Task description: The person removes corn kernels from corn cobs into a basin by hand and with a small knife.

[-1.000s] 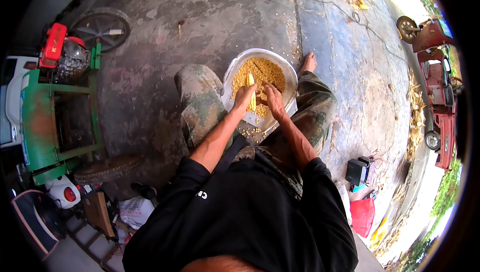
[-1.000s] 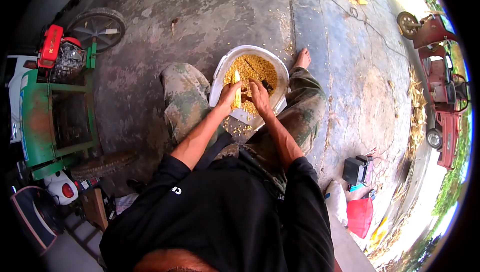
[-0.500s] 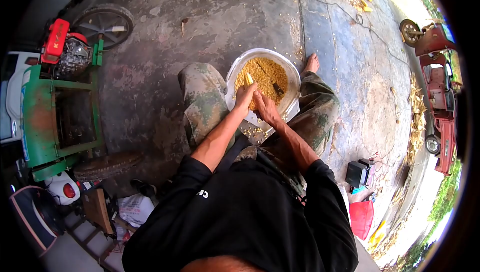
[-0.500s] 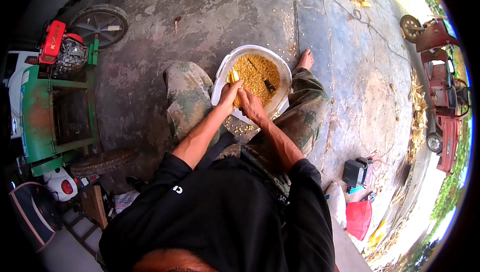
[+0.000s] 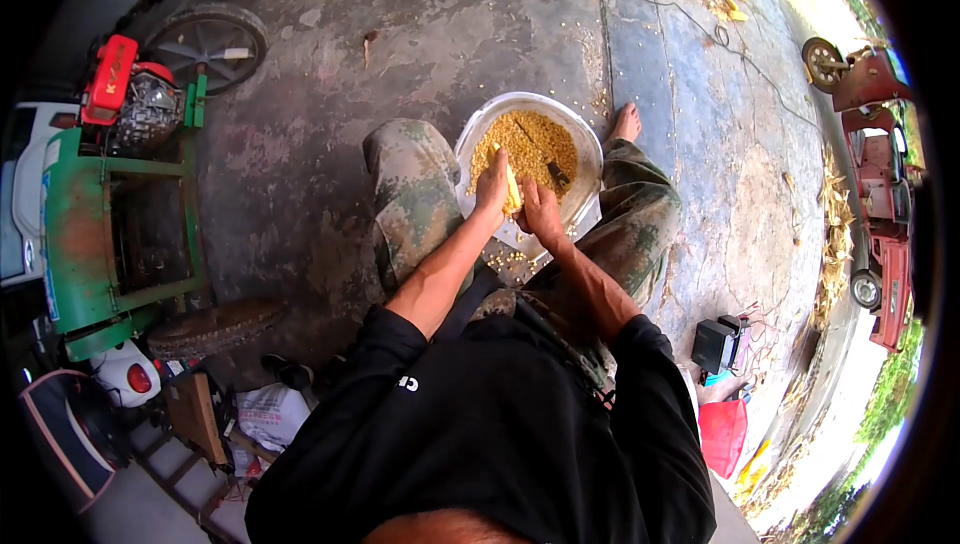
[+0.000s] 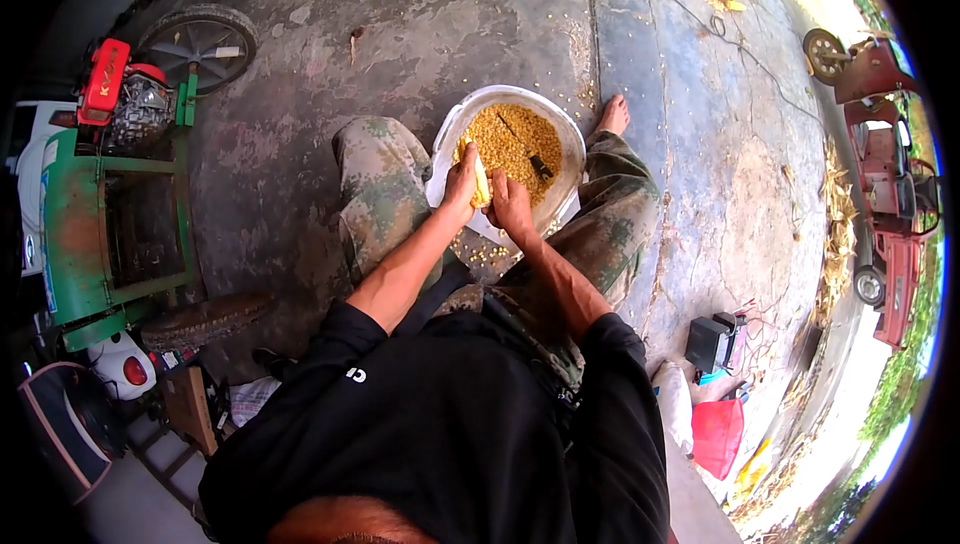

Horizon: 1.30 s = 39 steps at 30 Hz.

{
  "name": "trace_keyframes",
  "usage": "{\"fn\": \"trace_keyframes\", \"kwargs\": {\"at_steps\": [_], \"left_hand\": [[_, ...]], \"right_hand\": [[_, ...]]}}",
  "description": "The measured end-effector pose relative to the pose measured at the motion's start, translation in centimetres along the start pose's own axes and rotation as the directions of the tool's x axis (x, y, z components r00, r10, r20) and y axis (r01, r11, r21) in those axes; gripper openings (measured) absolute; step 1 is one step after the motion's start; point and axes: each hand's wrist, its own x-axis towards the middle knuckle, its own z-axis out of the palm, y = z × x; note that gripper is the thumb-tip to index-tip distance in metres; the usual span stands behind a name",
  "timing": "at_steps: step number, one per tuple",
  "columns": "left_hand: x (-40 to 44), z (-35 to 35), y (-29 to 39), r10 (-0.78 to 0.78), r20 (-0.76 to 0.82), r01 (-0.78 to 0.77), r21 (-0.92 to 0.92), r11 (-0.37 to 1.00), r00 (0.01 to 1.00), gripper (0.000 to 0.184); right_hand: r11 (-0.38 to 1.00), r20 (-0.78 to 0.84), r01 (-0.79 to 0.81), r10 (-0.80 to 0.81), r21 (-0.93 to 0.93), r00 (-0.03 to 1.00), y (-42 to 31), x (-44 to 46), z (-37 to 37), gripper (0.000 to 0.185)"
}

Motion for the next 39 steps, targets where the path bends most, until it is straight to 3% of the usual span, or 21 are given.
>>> {"fn": "trace_keyframes", "kwargs": {"at_steps": [1,2,6,8,9,10,12,13,17,21,22,24,26,27,32,34,36,39], "left_hand": [[-0.1,-0.1,0.1,0.001,0.0,-0.001,-0.001,1.0,1.0,0.057],[0.0,-0.2,0.2,-0.025,0.018,0.025,-0.016,1.0,1.0,0.057],[-0.1,-0.4,0.3,-0.096,0.032,0.098,-0.055,0.994,0.995,0.06],[0.1,-0.5,0.2,-0.079,-0.012,0.079,-0.05,0.996,0.997,0.061],[0.3,-0.5,0.0,-0.062,-0.056,0.059,-0.044,0.997,0.997,0.062],[0.6,-0.7,-0.1,-0.063,-0.056,0.06,-0.044,0.997,0.996,0.062],[1.3,-1.3,-0.6,-0.072,-0.074,0.074,0.023,0.997,0.995,0.066],[1.6,-1.2,-1.1,-0.062,-0.139,0.069,0.045,0.997,0.988,0.078],[0.9,-0.5,-0.8,-0.058,-0.191,0.071,0.062,0.996,0.98,0.079],[0.6,-0.4,-0.7,-0.065,-0.132,0.068,0.016,0.998,0.989,0.077],[1.0,-0.6,-1.1,-0.09,-0.11,0.091,0.012,0.996,0.99,0.076],[0.7,-0.4,-1.0,-0.104,-0.089,0.103,-0.016,0.995,0.991,0.075],[0.4,0.0,-0.8,-0.117,-0.063,0.114,-0.042,0.993,0.991,0.075],[0.1,0.2,-0.8,-0.08,-0.089,0.078,-0.027,0.997,0.993,0.074],[0.9,-0.4,-1.1,-0.003,-0.113,0.011,0.076,0.997,0.994,0.076],[0.9,-0.6,-1.0,-0.053,-0.162,0.074,0.127,0.989,0.985,0.078],[0.6,-0.3,-0.7,-0.084,-0.18,0.111,0.142,0.984,0.98,0.08],[-0.2,0.2,-0.5,0.027,-0.208,0.008,0.167,0.986,0.978,0.078]], "right_hand": [[0.917,0.1,-0.334,0.32,0.218,0.942,-1.4,0.2,-0.8,0.046],[0.683,0.262,-0.625,0.569,0.377,0.78,-2.9,0.5,-1.4,0.037],[0.674,0.273,-0.624,0.563,0.396,0.781,-3.2,0.5,-1.1,0.057],[0.736,0.259,-0.635,0.582,0.234,0.77,-3.6,0.4,-0.9,0.058],[0.815,0.206,-0.538,0.501,0.214,0.841,-4.3,0.4,-0.6,0.06],[0.815,0.206,-0.539,0.502,0.214,0.84,-3.6,0.3,-0.2,0.06],[0.962,0.019,-0.272,0.272,-0.016,0.962,-2.4,0.3,1.0,0.059],[0.929,0.065,-0.366,0.37,-0.064,0.927,-1.7,0.1,1.0,0.058],[0.907,0.075,-0.421,0.42,-0.004,0.904,-2.9,0.4,0.4,0.058],[0.889,0.082,-0.455,0.451,0.045,0.889,-0.6,-0.2,0.9,0.057],[0.965,-0.031,-0.262,0.262,-0.013,0.965,1.5,-0.5,1.6,0.056],[0.994,-0.131,-0.064,0.052,-0.092,0.99,1.1,-0.3,1.6,0.054],[0.836,0.041,-0.52,0.521,0.174,0.852,-0.1,-0.2,0.9,0.053],[0.759,0.09,-0.581,0.583,0.292,0.807,-1.2,-0.1,0.7,0.055],[0.84,0.072,-0.502,0.499,0.208,0.864,-0.1,0.1,0.3,0.065],[0.803,0.207,-0.58,0.549,0.135,0.81,-2.7,0.5,-0.5,0.067],[0.824,0.219,-0.551,0.519,0.128,0.826,-2.0,0.3,0.2,0.069],[0.897,0.156,-0.432,0.415,0.095,0.896,0.0,0.1,0.7,0.062]]}}
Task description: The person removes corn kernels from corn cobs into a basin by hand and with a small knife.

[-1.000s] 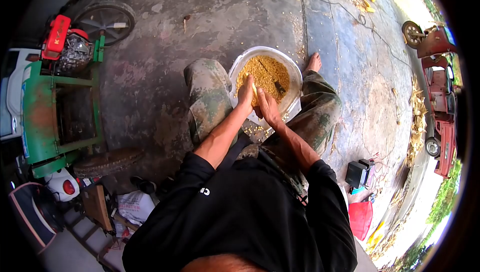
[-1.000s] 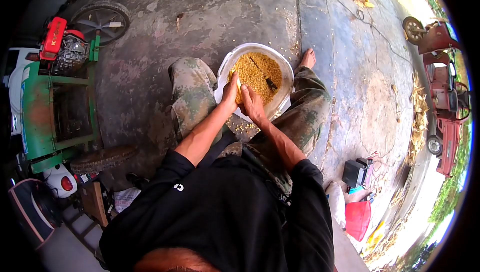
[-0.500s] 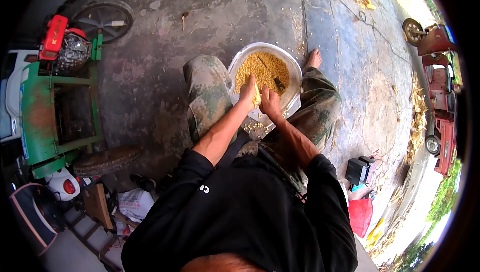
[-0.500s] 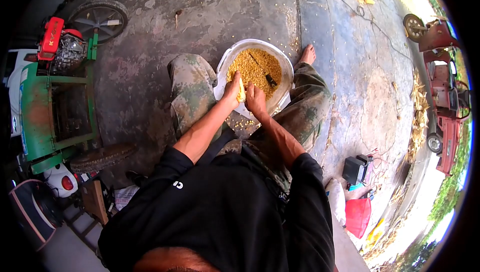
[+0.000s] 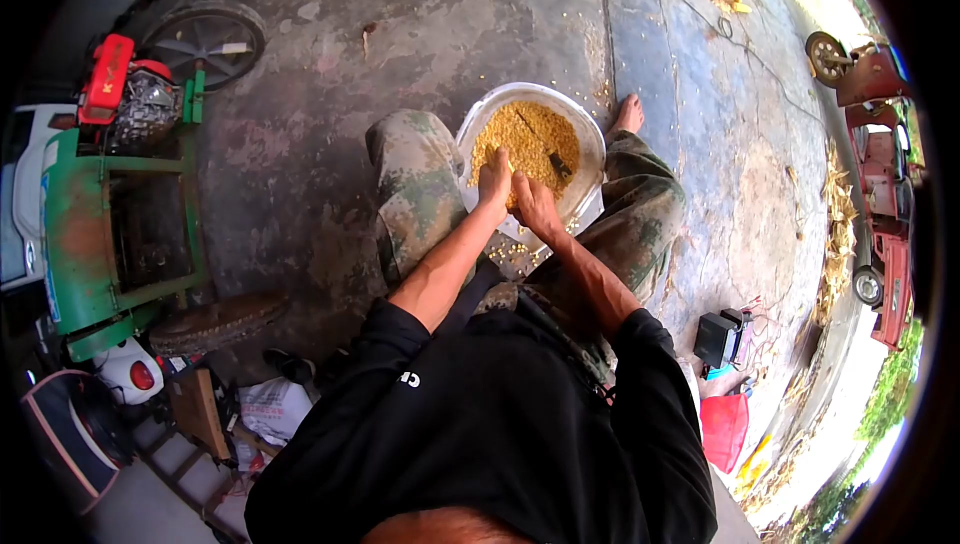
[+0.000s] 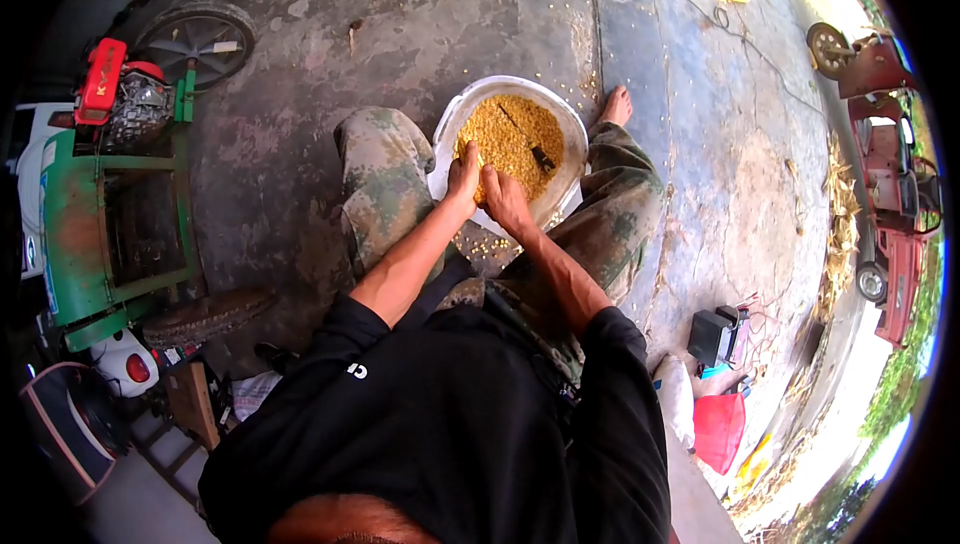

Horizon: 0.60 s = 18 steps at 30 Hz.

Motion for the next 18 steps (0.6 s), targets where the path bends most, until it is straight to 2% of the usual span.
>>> {"fn": "trace_keyframes", "kwargs": {"at_steps": [3,4,6,9,10,11,15,17,18], "left_hand": [[0.4,0.0,-0.5,0.02,-0.013,-0.019,0.072,0.997,1.0,0.073],[1.4,0.0,-1.3,0.005,0.033,-0.005,0.016,1.0,0.999,0.071],[1.3,-0.1,-1.1,-0.008,0.08,0.011,-0.038,0.999,0.997,0.069],[1.0,0.1,-0.9,0.012,0.079,-0.011,-0.007,1.0,0.997,0.067],[0.9,0.1,-0.9,0.021,0.098,-0.018,-0.027,0.999,0.995,0.066],[0.6,0.1,-0.5,0.031,0.114,-0.026,-0.045,0.999,0.993,0.065],[0.3,-0.4,0.6,-0.033,0.141,0.03,0.021,0.999,0.989,0.068],[0.7,-0.5,0.8,0.003,0.117,0.008,-0.1,0.995,0.993,0.074],[0.8,-0.8,0.8,-0.009,0.11,0.014,-0.04,0.999,0.994,0.078]], "right_hand": [[0.999,0.017,0.009,-0.009,-0.048,1.0,1.8,0.4,0.2,0.054],[0.916,-0.065,0.282,-0.312,-0.284,0.948,2.3,0.4,0.2,0.053],[0.709,-0.069,0.481,-0.594,-0.515,0.802,2.5,0.4,0.1,0.053],[0.764,-0.031,0.466,-0.534,-0.446,0.845,1.4,0.4,-0.5,0.048],[0.979,0.004,0.141,-0.142,-0.147,0.99,0.8,0.4,-1.0,0.045],[0.955,0.161,-0.267,0.245,0.128,0.956,0.6,0.5,-1.2,0.042],[0.962,0.211,-0.246,0.218,0.118,0.953,0.1,1.2,-2.4,0.039],[0.825,0.113,-0.239,0.211,0.512,0.971,-0.1,1.1,-3.1,0.042],[0.781,0.131,-0.226,0.184,0.583,0.974,0.6,1.6,-3.4,0.047]]}}
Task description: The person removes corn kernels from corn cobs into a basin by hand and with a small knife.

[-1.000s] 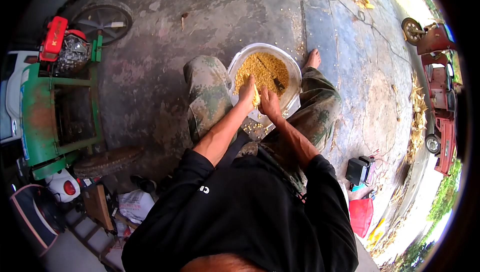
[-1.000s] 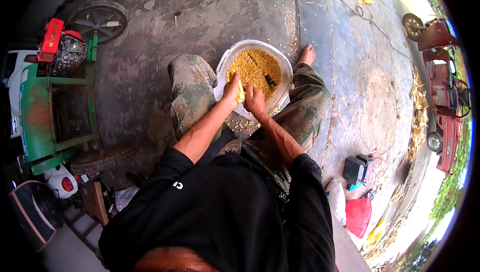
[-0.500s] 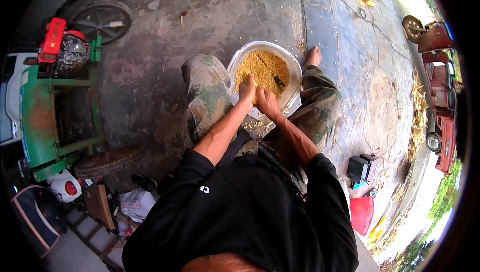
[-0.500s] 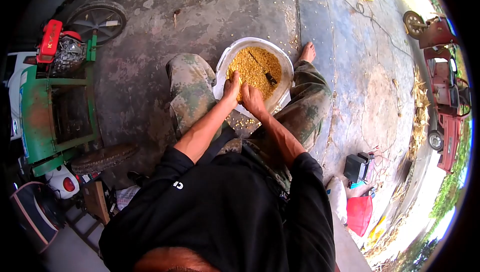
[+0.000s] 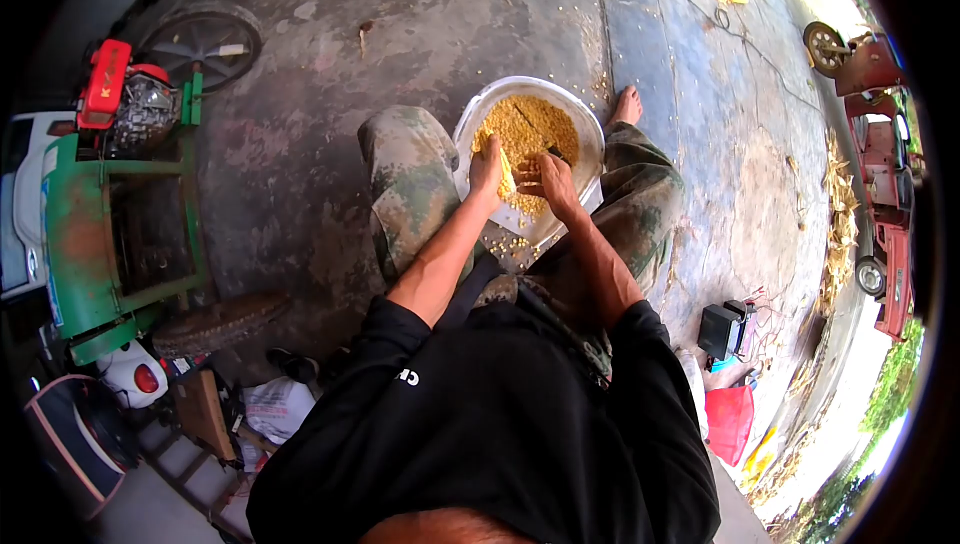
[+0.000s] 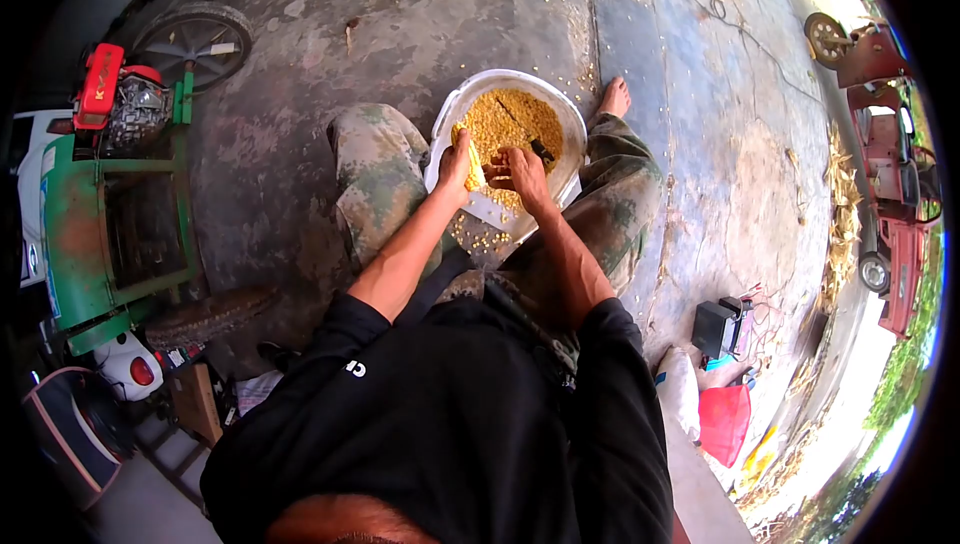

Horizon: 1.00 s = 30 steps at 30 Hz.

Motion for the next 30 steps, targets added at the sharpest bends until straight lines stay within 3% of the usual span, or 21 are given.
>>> {"fn": "trace_keyframes", "kwargs": {"at_steps": [1,4,6,7,9,12,15,17,19,21,25,30], "left_hand": [[0.3,-0.2,0.1,-0.018,-0.034,0.02,0.044,0.999,0.999,0.079],[2.3,-1.1,-1.2,0.011,0.054,-0.009,-0.043,0.999,0.998,0.08],[2.8,-1.2,-1.3,0.039,0.095,-0.033,-0.065,0.997,0.995,0.061],[2.9,-1.4,-1.4,0.037,0.099,-0.031,-0.062,0.998,0.994,0.061],[1.3,-1.3,0.1,-0.086,0.192,0.11,-0.119,0.987,0.978,0.054],[0.9,-1.3,0.5,-0.103,0.213,0.14,-0.168,0.976,0.972,0.04],[0.7,-1.3,0.5,-0.091,0.259,0.143,-0.188,0.972,0.962,0.026],[0.5,-1.2,0.5,-0.072,0.341,0.101,-0.067,0.993,0.937,0.022],[-0.5,-1.0,0.8,-0.073,0.362,0.102,-0.062,0.993,0.929,0.02],[-1.1,-0.6,0.6,0.01,0.376,-0.011,0.003,1.0,0.927,0.021],[-2.1,-0.3,0.3,0.07,0.451,-0.093,0.031,0.995,0.89,0.024],[-2.4,-0.1,0.0,0.071,0.466,-0.084,0.007,0.996,0.882,0.028]], "right_hand": [[0.999,0.025,0.049,-0.05,0.017,0.998,0.1,0.3,-0.5,0.05],[0.974,-0.03,0.158,-0.165,-0.164,0.986,-1.5,-0.1,-0.9,0.049],[0.963,-0.093,0.157,-0.181,-0.219,0.979,-1.1,0.4,-1.5,0.048],[0.949,-0.151,0.155,-0.202,-0.275,0.968,-1.0,0.7,-1.7,0.048],[0.918,-0.181,0.185,-0.26,-0.351,0.948,0.2,1.6,-2.8,0.045],[0.902,-0.246,0.231,-0.332,-0.365,0.911,0.4,1.8,-3.1,0.042],[0.995,-0.209,0.079,-0.09,-0.06,0.974,0.2,1.1,-2.1,0.038],[0.999,-0.105,-0.04,0.04,0.004,0.994,-0.1,0.3,-1.0,0.038],[0.979,0.039,-0.154,0.15,0.131,0.988,-0.7,-0.5,0.2,0.038],[0.974,0.086,-0.166,0.155,0.153,0.984,-1.0,-0.8,0.6,0.037],[0.973,0.08,-0.155,0.143,0.171,0.986,-1.4,-0.8,1.2,0.037],[0.956,0.186,-0.204,0.166,0.211,0.968,-1.1,-0.6,0.5,0.036]]}}
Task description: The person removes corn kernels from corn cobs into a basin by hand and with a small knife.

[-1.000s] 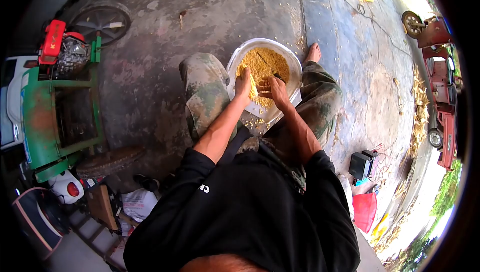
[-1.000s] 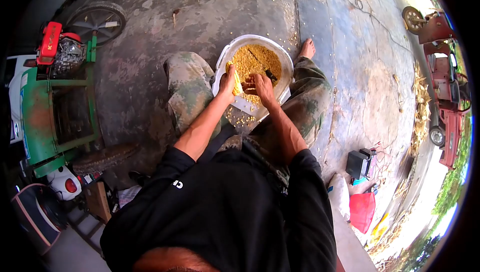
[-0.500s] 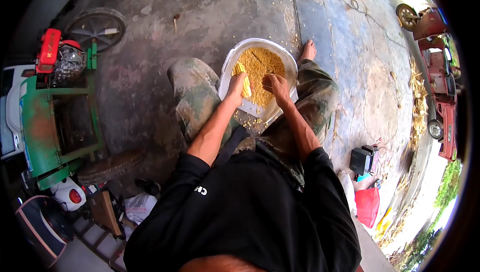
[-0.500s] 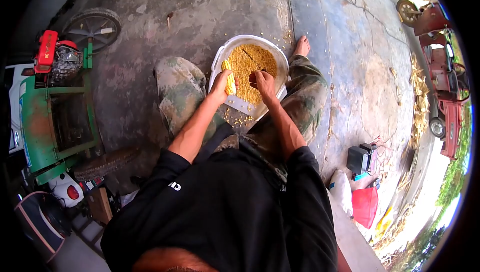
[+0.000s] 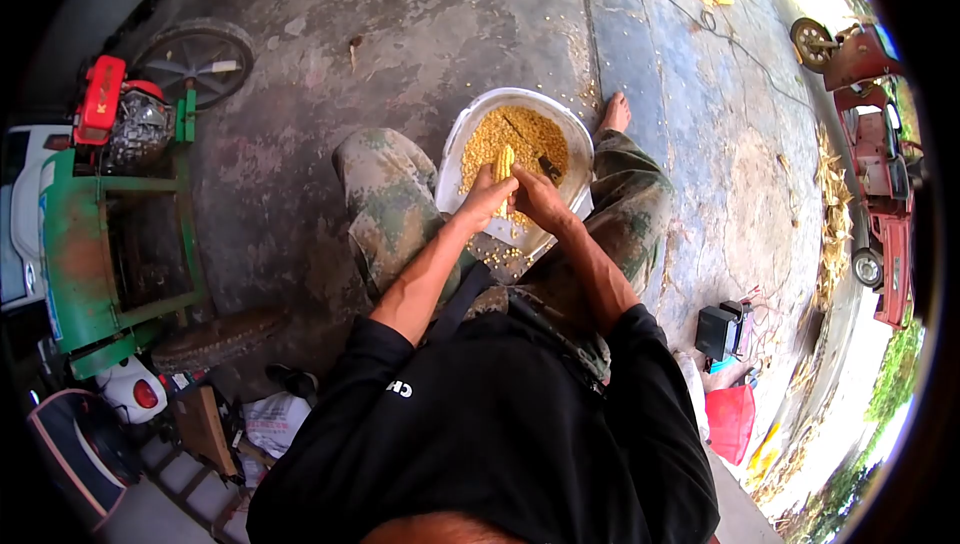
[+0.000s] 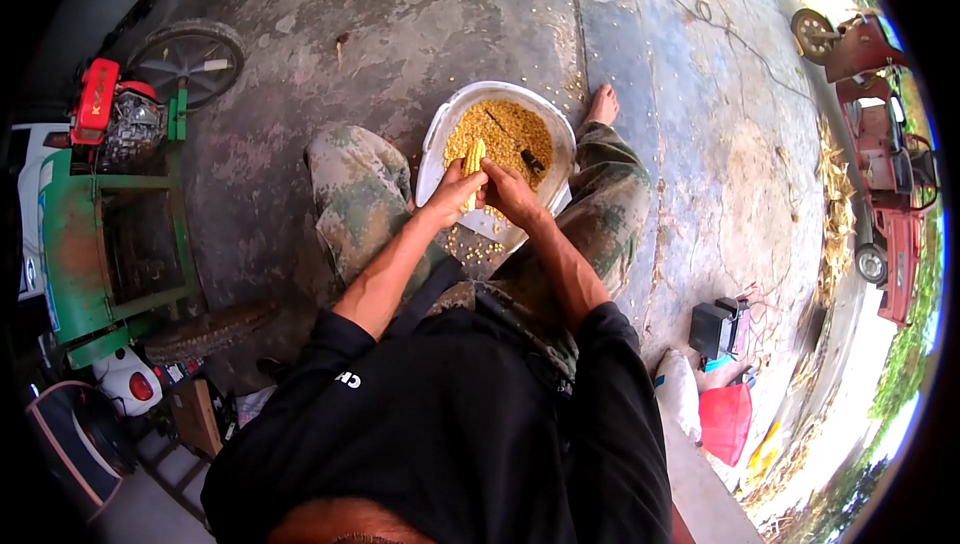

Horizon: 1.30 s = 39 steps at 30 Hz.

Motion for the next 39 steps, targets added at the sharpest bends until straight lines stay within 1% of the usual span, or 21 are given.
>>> {"fn": "trace_keyframes", "kwargs": {"at_steps": [6,12,13,15,16,17,19,20,22,24,25,26,27,28,30,31,32,34,35,36,39], "left_hand": [[0.1,-0.3,-0.6,0.037,0.01,-0.038,0.123,0.992,0.999,0.035],[0.4,-0.4,-1.7,0.026,-0.072,-0.011,0.208,0.978,0.997,0.038],[0.3,-0.3,-1.9,0.019,-0.102,0.009,0.269,0.963,0.995,0.039],[0.3,0.0,-1.8,0.015,-0.132,0.029,0.329,0.944,0.991,0.04],[0.4,0.2,-1.9,0.009,-0.143,0.043,0.36,0.932,0.99,0.042],[0.3,0.3,-1.9,0.003,-0.154,0.058,0.391,0.919,0.988,0.044],[0.1,0.5,-1.8,0.005,-0.16,0.061,0.406,0.912,0.987,0.044],[0.1,0.5,-1.9,0.009,-0.167,0.063,0.42,0.905,0.986,0.045],[0.1,0.4,-1.9,0.017,-0.179,0.065,0.444,0.894,0.984,0.045],[0.3,0.3,-2.1,0.026,-0.19,0.066,0.466,0.882,0.982,0.045],[0.4,0.3,-2.1,0.035,-0.2,0.069,0.491,0.869,0.979,0.043],[0.3,0.4,-1.9,0.044,-0.209,0.072,0.515,0.854,0.977,0.041],[0.3,0.6,-1.8,0.043,-0.209,0.073,0.516,0.854,0.977,0.041],[0.3,0.8,-1.6,0.025,-0.192,0.065,0.448,0.892,0.981,0.036],[0.3,1.1,-0.9,0.008,-0.172,0.059,0.379,0.923,0.985,0.032],[0.3,1.0,-0.6,0.009,-0.142,0.039,0.337,0.941,0.99,0.031],[0.3,1.1,-0.4,0.012,-0.113,0.022,0.292,0.956,0.994,0.03],[0.0,1.4,-0.4,-0.026,-0.109,0.05,0.231,0.972,0.994,0.03],[-0.1,1.4,-0.4,-0.062,-0.101,0.079,0.172,0.982,0.993,0.03],[0.0,1.4,-0.2,-0.081,-0.077,0.092,0.151,0.984,0.994,0.029],[0.0,1.3,-0.1,-0.041,-0.087,0.056,0.187,0.981,0.995,0.028]], "right_hand": [[0.99,0.025,0.082,-0.08,-0.119,0.996,0.3,-0.3,0.1,0.037],[0.95,0.014,0.112,-0.113,-0.291,0.993,0.9,-0.2,0.0,0.032],[0.95,0.013,0.115,-0.116,-0.292,0.993,0.9,-0.2,-0.2,0.032],[0.775,0.101,0.253,-0.24,-0.579,0.966,0.7,-0.5,-0.4,0.028],[0.775,0.1,0.252,-0.24,-0.579,0.966,0.7,-0.5,-0.5,0.028],[0.633,0.147,0.326,-0.319,-0.702,0.936,0.8,-0.4,-0.7,0.026],[0.466,0.206,0.383,-0.386,-0.798,0.899,1.1,-0.1,-1.1,0.025],[0.327,0.261,0.418,-0.43,-0.847,0.865,1.2,0.1,-1.3,0.025],[0.182,0.319,0.441,-0.463,-0.879,0.827,1.6,0.4,-1.6,0.025],[0.042,0.317,0.393,-0.515,-0.919,0.796,2.2,0.9,-2.2,0.026],[0.043,0.316,0.393,-0.515,-0.919,0.797,2.5,1.5,-2.2,0.026],[0.475,0.042,0.278,-0.449,-0.835,0.893,3.0,2.1,-2.0,0.028],[0.809,-0.185,0.112,-0.263,-0.576,0.947,3.4,2.5,-2.1,0.031],[0.81,-0.185,0.112,-0.262,-0.575,0.947,3.7,2.5,-2.5,0.031],[0.933,-0.13,0.215,-0.26,-0.289,0.957,1.5,0.0,-0.4,0.022],[0.933,-0.132,0.214,-0.26,-0.29,0.957,1.3,-0.3,-0.2,0.022],[0.827,-0.042,0.35,-0.409,-0.44,0.912,1.1,-0.6,-0.2,0.028],[0.679,0.074,0.472,-0.527,-0.563,0.847,0.8,-0.7,-0.1,0.034],[0.891,-0.093,0.308,-0.356,-0.333,0.93,0.5,-0.6,0.2,0.036],[0.991,-0.2,0.124,-0.131,-0.049,0.971,0.2,-0.6,0.4,0.038],[0.991,-0.211,0.128,-0.13,-0.026,0.969,-0.7,-1.4,1.3,0.042]]}}
